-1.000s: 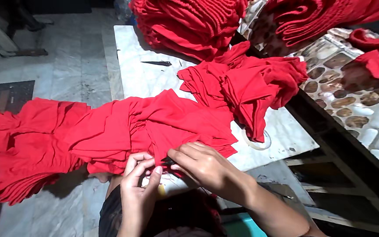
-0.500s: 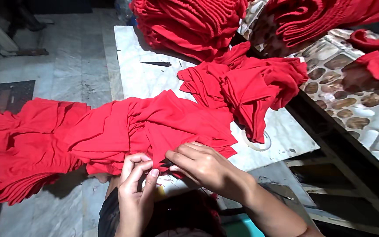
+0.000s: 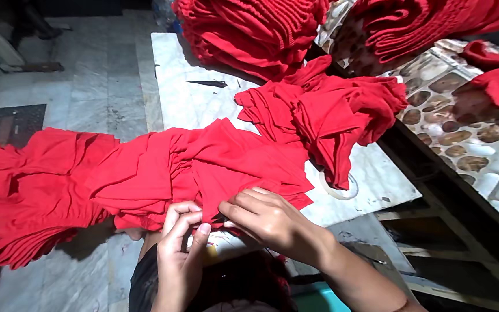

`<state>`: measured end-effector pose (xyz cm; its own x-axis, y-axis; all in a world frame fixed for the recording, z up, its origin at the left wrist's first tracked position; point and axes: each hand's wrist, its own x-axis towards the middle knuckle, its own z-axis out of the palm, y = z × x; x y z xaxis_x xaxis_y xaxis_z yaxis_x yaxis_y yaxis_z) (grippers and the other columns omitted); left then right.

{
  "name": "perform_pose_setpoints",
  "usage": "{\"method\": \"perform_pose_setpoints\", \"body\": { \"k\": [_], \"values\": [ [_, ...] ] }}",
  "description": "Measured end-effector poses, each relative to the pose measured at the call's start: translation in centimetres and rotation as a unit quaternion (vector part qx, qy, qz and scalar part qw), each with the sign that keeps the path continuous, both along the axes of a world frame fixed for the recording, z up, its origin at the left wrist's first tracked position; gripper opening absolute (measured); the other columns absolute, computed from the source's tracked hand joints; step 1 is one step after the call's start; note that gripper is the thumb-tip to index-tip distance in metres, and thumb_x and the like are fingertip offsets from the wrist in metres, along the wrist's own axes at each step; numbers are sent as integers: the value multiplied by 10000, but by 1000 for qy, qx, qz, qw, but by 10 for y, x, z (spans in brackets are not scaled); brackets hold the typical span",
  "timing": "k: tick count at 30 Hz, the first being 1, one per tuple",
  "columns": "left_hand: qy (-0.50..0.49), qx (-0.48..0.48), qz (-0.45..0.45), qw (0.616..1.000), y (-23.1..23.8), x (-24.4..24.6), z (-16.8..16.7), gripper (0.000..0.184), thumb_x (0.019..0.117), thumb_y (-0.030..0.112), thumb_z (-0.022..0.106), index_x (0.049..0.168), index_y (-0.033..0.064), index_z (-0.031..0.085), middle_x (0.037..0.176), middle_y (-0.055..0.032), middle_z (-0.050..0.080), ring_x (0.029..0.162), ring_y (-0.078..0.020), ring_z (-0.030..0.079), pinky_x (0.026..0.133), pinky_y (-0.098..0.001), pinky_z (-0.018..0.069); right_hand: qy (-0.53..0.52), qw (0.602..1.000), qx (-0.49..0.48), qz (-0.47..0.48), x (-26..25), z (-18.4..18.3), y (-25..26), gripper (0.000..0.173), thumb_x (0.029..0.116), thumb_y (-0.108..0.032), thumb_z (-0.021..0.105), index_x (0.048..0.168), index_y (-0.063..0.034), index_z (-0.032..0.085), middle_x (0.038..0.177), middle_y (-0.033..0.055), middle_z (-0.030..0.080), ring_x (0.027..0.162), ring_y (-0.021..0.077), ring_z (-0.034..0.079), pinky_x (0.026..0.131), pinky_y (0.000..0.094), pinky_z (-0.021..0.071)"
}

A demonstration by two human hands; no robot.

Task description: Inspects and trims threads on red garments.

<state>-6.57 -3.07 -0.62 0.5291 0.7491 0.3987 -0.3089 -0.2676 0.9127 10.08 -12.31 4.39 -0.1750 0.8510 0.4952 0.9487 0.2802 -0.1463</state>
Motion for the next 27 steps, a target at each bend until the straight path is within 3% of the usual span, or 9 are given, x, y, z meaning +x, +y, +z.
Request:
{"method": "perform_pose_setpoints", "body": {
  "k": [3, 6, 9, 11, 14, 17, 19, 24, 27],
  "values": [
    [2, -6, -4, 1000, 0, -1, 1, 148, 966, 209, 637, 937, 90, 719, 1077, 58, 621, 976, 38, 614, 811, -114, 546, 7, 1000, 23, -6, -1, -1, 0, 196, 1042, -143, 540, 1017, -38, 704, 757, 82, 667, 689, 212, 638, 634, 299, 497],
    [16, 41, 36, 998, -1, -3, 4, 169, 967, 199, 628, 890, 65, 697, 1047, 38, 611, 967, 56, 604, 802, -90, 535, 141, 986, -53, 78, -6, 6, -10, 237, 1062, -193, 527, 1018, 2, 654, 778, 92, 637, 700, 153, 632, 647, 226, 521],
    [76, 209, 124, 967, -1, -13, 17, 303, 1052, 249, 524, 845, 49, 616, 992, -23, 587, 968, 39, 557, 843, -70, 448, 236, 952, -125, 148, -2, 17, -15, 246, 1047, -178, 558, 1113, 36, 659, 987, 136, 700, 931, 136, 682, 854, 208, 545],
    [105, 271, 153, 944, -2, -22, 30, 315, 1080, 286, 479, 860, 95, 599, 1001, -5, 568, 981, 41, 556, 879, -78, 440, 222, 972, -60, 43, 8, 24, -13, 323, 1066, -238, 495, 1128, 15, 684, 1036, 121, 697, 938, 98, 657, 853, 201, 524],
    [119, 305, 139, 935, -3, -33, 43, 249, 1076, 259, 490, 891, 114, 576, 1034, 13, 535, 1028, 45, 529, 929, -85, 411, 233, 970, -3, -63, 24, 28, -11, 368, 1063, -259, 494, 1183, 34, 682, 1393, 167, 607, 1039, 37, 653, 871, 179, 534],
    [99, 295, 99, 945, -3, -32, 41, 171, 1052, 184, 535, 928, 94, 612, 1069, 2, 544, 1043, 49, 538, 945, -78, 421, 195, 978, -22, -68, 26, 23, -20, 287, 990, -284, 611, 1116, -41, 697, 1262, 134, 609, 832, 44, 601, 688, 170, 508],
    [83, 283, 87, 952, -3, -24, 35, 119, 1030, 144, 574, 963, 79, 648, 1083, -14, 569, 1036, 37, 559, 936, -80, 441, 152, 984, -52, -76, 25, 12, -26, 210, 884, -207, 687, 1050, -81, 716, 1171, 154, 655, 652, 133, 607, 529, 273, 492],
    [100, 289, 66, 950, -12, 15, 32, 228, 1011, 277, 588, 1060, 87, 703, 1042, -69, 657, 1011, -68, 611, 877, -162, 473, 159, 984, -14, -76, 31, 4, -36, 99, 956, -99, 571, 976, -63, 662, 1006, 87, 681, 739, 89, 609, 614, 195, 484],
    [134, 336, 103, 927, -17, 47, 31, 247, 931, 230, 601, 1016, 73, 772, 974, -112, 714, 902, -178, 661, 770, -261, 511, 135, 987, -45, -70, 27, 5, -39, 111, 902, -78, 595, 991, -60, 658, 1055, 107, 701, 683, 153, 642, 536, 286, 498]
  ]
}}
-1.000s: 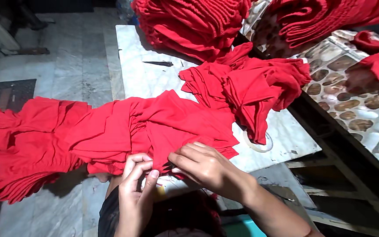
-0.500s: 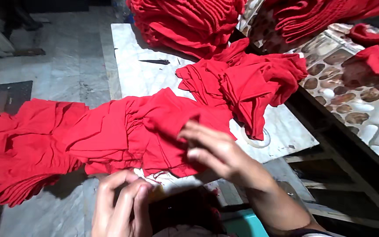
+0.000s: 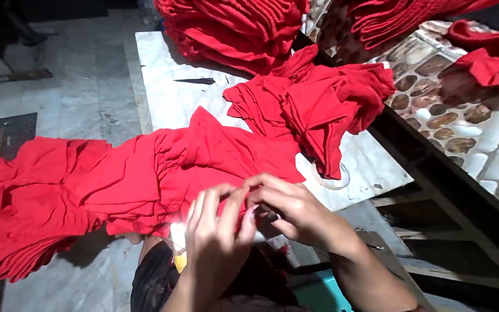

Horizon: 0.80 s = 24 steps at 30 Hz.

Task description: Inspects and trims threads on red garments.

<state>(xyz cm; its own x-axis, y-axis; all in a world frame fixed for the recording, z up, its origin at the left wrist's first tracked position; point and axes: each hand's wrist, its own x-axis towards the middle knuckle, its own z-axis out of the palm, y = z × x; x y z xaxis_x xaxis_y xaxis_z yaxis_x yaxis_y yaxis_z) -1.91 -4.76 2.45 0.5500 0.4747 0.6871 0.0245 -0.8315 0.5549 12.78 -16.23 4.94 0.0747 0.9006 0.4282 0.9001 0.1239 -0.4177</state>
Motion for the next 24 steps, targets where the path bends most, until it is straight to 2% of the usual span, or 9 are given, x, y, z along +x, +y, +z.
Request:
{"method": "perform_pose_setpoints", "body": {
  "k": [3, 6, 8, 12, 15, 18, 20, 22, 24],
  "values": [
    [10, -17, -16, 1000, 5, 8, -1, 281, 965, 166, 512, 970, 54, 769, 963, -103, 718, 908, -161, 669, 798, -257, 524, -8, 1000, -10, -26, 8, -8, -3, 163, 875, -77, 612, 1018, -44, 682, 1113, 128, 716, 697, 199, 677, 526, 343, 516],
    [11, -15, -13, 1000, -3, 15, -2, 275, 972, 227, 552, 901, 73, 769, 909, -72, 733, 891, -161, 667, 780, -274, 506, 43, 998, 39, -22, 15, -14, -4, 164, 981, -114, 552, 994, -35, 695, 1055, 103, 723, 837, 113, 680, 702, 229, 539],
    [26, 22, 33, 999, -4, 19, -4, 236, 925, 216, 578, 860, 84, 762, 875, -67, 731, 845, -199, 672, 718, -319, 507, 85, 993, 77, -18, 16, -13, -3, 181, 1003, -102, 538, 972, -11, 691, 1001, 89, 726, 881, 44, 665, 786, 152, 522],
    [38, 59, 150, 986, 19, 5, -2, 198, 783, 104, 592, 875, 9, 739, 923, -184, 716, 886, -343, 679, 744, -442, 517, 117, 977, 163, -77, 22, 3, -4, 159, 1003, -94, 545, 929, 5, 645, 856, 20, 682, 779, -67, 600, 728, 78, 486],
    [-108, -110, 66, 986, 22, 5, -3, 200, 777, -25, 620, 946, -39, 728, 924, -46, 702, 899, -44, 658, 829, -163, 527, 82, 967, 168, -174, 22, -2, 16, 90, 964, -24, 541, 948, 19, 618, 746, -2, 579, 644, -33, 519, 619, 115, 455],
    [-245, -487, -128, 829, 14, 12, 1, 290, 987, -65, 477, 1064, 34, 738, 905, 22, 767, 783, -21, 711, 725, -186, 592, 50, 967, 19, -250, 20, -27, 48, 143, 911, 41, 631, 1047, 61, 672, 898, 197, 707, 726, 344, 703, 617, 522, 555],
    [-287, -612, -166, 718, 19, 12, -1, 322, 1033, -7, 390, 1143, 49, 688, 951, -25, 757, 823, -93, 735, 761, -260, 623, 37, 962, -23, -269, 18, -36, 56, 161, 907, 34, 639, 1064, 44, 672, 976, 211, 705, 753, 394, 705, 604, 569, 538],
    [-312, -618, -201, 693, 19, 10, -3, 289, 995, -2, 491, 1248, 88, 598, 987, -23, 762, 848, -90, 740, 773, -254, 619, 33, 959, -3, -281, 11, -35, 51, 157, 900, 1, 653, 1050, 45, 666, 961, 200, 685, 698, 365, 682, 569, 536, 525],
    [-315, -569, -217, 727, 14, 8, -5, 392, 916, -46, 603, 1273, 108, 550, 1016, 6, 776, 873, -57, 738, 783, -223, 606, 59, 958, 10, -281, -1, -29, 40, 219, 921, -88, 660, 1081, 58, 630, 967, 207, 658, 682, 338, 666, 577, 513, 526]
  ]
}}
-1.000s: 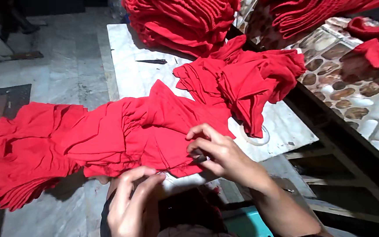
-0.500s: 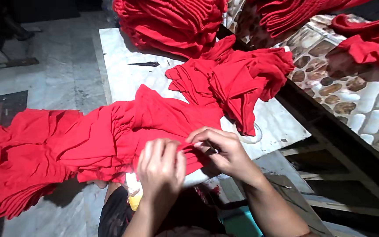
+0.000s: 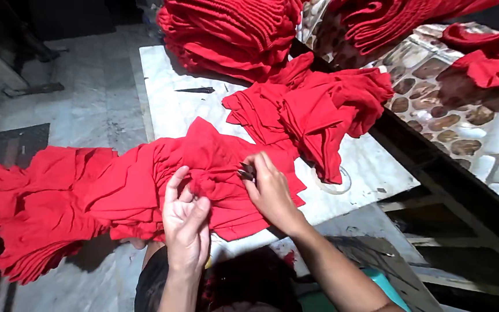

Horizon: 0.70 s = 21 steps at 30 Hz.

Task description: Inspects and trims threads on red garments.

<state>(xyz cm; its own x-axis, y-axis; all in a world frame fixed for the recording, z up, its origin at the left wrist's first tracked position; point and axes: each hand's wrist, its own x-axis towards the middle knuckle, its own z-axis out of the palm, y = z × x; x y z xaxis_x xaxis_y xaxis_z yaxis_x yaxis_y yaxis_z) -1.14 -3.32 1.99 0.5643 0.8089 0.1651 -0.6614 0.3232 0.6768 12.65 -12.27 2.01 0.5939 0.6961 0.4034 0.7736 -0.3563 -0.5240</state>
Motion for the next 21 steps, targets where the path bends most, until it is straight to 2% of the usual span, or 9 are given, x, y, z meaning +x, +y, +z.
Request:
{"method": "perform_pose_setpoints", "body": {
  "k": [2, 3, 5, 6, 8, 10, 13, 16, 21],
  "values": [
    [23, 68, 90, 993, -4, 2, -3, 240, 905, -64, 631, 1082, 83, 697, 916, 31, 785, 814, -31, 733, 747, -201, 605, 25, 999, 25, 29, -17, 10, -13, 343, 973, -232, 627, 1143, 65, 598, 1004, 211, 657, 753, 300, 675, 642, 469, 550],
    [33, 105, 124, 986, -4, 1, -5, 157, 932, -4, 656, 988, 113, 744, 868, 62, 774, 782, -3, 716, 728, -177, 592, 30, 997, 39, 56, -26, 13, -19, 346, 993, -246, 575, 1162, 56, 587, 1021, 191, 655, 807, 252, 667, 693, 411, 555],
    [50, 166, 145, 974, -3, -8, -7, 99, 982, 170, 657, 918, 208, 723, 836, 139, 728, 757, 56, 669, 696, -124, 553, 34, 990, 67, 119, -44, 15, -28, 285, 1031, -200, 504, 1163, 43, 574, 971, 136, 646, 825, 152, 630, 752, 277, 538],
    [56, 187, 139, 971, -4, -14, -6, 86, 992, 235, 644, 926, 238, 698, 854, 155, 715, 764, 67, 656, 686, -111, 538, 28, 986, 73, 144, -49, 15, -30, 259, 1036, -183, 496, 1149, 38, 569, 889, 105, 635, 762, 118, 613, 716, 230, 528],
    [57, 224, 106, 967, -5, -26, -6, 100, 1011, 309, 609, 992, 259, 693, 980, 139, 738, 881, 31, 690, 773, -146, 565, 31, 980, 69, 183, -54, 17, -33, 227, 1027, -168, 501, 1115, 32, 561, 770, 65, 586, 643, 96, 565, 607, 199, 495],
    [67, 265, 89, 958, -7, -32, -9, 130, 1020, 328, 596, 1040, 266, 708, 1077, 140, 730, 940, 13, 699, 808, -167, 584, 46, 975, 67, 206, -54, 18, -31, 216, 1029, -175, 502, 1101, 22, 553, 736, 49, 560, 601, 90, 539, 559, 201, 472],
    [72, 310, 80, 945, -5, -34, -12, 145, 1026, 309, 595, 1060, 234, 715, 1159, 139, 719, 1040, 15, 677, 873, -163, 565, 96, 969, 79, 212, -53, 21, -23, 200, 1020, -168, 518, 1098, 15, 542, 721, 29, 562, 589, 45, 537, 551, 172, 465],
    [72, 328, 77, 939, -4, -33, -13, 151, 1030, 297, 591, 1064, 220, 717, 1171, 143, 716, 1096, 25, 655, 917, -153, 539, 103, 972, 54, 203, -54, 29, -17, 194, 1002, -146, 516, 1098, 18, 554, 695, 17, 550, 574, 51, 521, 545, 189, 444],
    [72, 320, 80, 941, -3, -35, -14, 199, 1050, 318, 548, 1059, 219, 720, 1126, 131, 726, 1035, 15, 674, 875, -154, 552, 20, 983, 52, 177, -52, 25, -18, 209, 1029, -164, 459, 1069, 2, 579, 658, 17, 553, 535, 83, 529, 500, 223, 439]
  ]
}}
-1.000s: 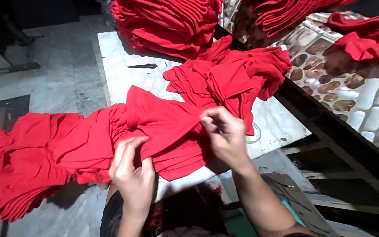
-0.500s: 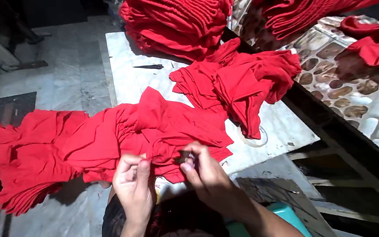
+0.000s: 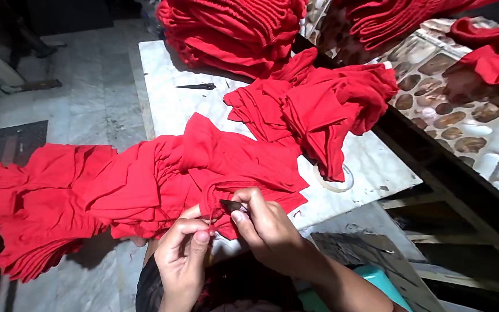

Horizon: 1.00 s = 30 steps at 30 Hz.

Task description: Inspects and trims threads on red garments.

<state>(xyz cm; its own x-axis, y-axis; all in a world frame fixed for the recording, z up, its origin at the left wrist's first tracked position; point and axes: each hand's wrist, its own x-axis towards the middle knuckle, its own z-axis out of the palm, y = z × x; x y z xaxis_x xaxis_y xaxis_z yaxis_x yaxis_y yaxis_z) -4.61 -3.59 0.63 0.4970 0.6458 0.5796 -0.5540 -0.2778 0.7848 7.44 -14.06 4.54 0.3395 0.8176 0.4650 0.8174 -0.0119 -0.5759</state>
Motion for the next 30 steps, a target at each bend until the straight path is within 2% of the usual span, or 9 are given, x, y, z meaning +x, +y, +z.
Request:
{"method": "perform_pose_setpoints", "body": {
  "k": [4, 10, 13, 14, 16, 18, 21, 24, 30],
  "values": [
    [9, 2, 5, 1000, -2, -1, -1, 202, 1050, 321, 548, 1059, 226, 726, 1163, 138, 718, 1062, 18, 665, 890, -150, 545, -18, 1000, 7, 12, 0, -7, -7, 195, 995, -170, 522, 1057, 6, 578, 673, 31, 566, 535, 95, 529, 494, 219, 447],
    [33, 88, 51, 994, -5, 1, -7, 343, 1090, 374, 443, 967, 163, 684, 1155, 106, 695, 1111, 21, 636, 926, -156, 531, -27, 1000, 12, -10, -2, 2, 1, 220, 1037, -176, 438, 1046, -4, 576, 645, 21, 548, 529, 101, 540, 485, 237, 443],
    [56, 24, 51, 997, -5, -2, -6, 442, 1074, 507, 370, 1138, 200, 682, 1141, 157, 706, 1061, 32, 658, 878, -161, 555, 13, 997, 63, -33, -1, 4, 9, 221, 1006, -181, 541, 1063, 27, 591, 737, 54, 633, 628, 56, 589, 591, 183, 483],
    [68, -16, 50, 996, -6, -1, -4, 399, 1063, 472, 438, 1207, 171, 656, 1124, 160, 712, 1010, 33, 673, 844, -165, 569, 26, 996, 80, -22, 1, 4, 14, 233, 999, -192, 584, 1071, 29, 587, 837, 79, 668, 693, 43, 614, 635, 162, 501],
    [107, -58, 56, 991, -10, 4, -2, 375, 995, 207, 605, 1265, -50, 558, 1059, 80, 721, 910, 36, 682, 779, -157, 581, 39, 997, 68, 20, 8, 4, 23, 264, 996, -208, 623, 1101, 34, 604, 1085, 145, 646, 790, 88, 623, 669, 190, 522],
    [176, -22, 84, 981, -11, 3, -3, 348, 920, 79, 623, 1169, -163, 601, 962, -10, 704, 808, 60, 654, 726, -121, 562, 33, 999, 19, 23, 14, 7, 26, 294, 1000, -211, 616, 1165, 30, 647, 1028, 138, 683, 754, 133, 647, 665, 259, 545],
    [229, 115, 136, 957, -10, -18, -2, 249, 996, 180, 582, 934, -25, 707, 821, -19, 623, 776, 59, 577, 723, -69, 475, -7, 1000, -21, 7, 25, 11, 12, 314, 1023, -245, 556, 1177, 15, 642, 785, 78, 670, 676, 133, 631, 639, 257, 531],
    [217, 170, 135, 952, -5, -35, 0, 251, 1024, 233, 588, 901, 64, 728, 797, -3, 600, 809, 28, 570, 756, -87, 452, -50, 996, -50, 48, 37, 6, -8, 333, 1036, -257, 525, 1127, 31, 666, 846, 107, 684, 707, 148, 639, 651, 249, 531],
    [166, 177, 133, 961, -7, -25, 1, 220, 1028, 224, 583, 911, 77, 699, 841, 8, 618, 847, 31, 593, 786, -80, 473, -172, 975, -71, 118, 33, 5, -16, 274, 1022, -264, 562, 1081, -22, 676, 905, 133, 655, 808, 235, 677, 707, 290, 571]
  ]
}}
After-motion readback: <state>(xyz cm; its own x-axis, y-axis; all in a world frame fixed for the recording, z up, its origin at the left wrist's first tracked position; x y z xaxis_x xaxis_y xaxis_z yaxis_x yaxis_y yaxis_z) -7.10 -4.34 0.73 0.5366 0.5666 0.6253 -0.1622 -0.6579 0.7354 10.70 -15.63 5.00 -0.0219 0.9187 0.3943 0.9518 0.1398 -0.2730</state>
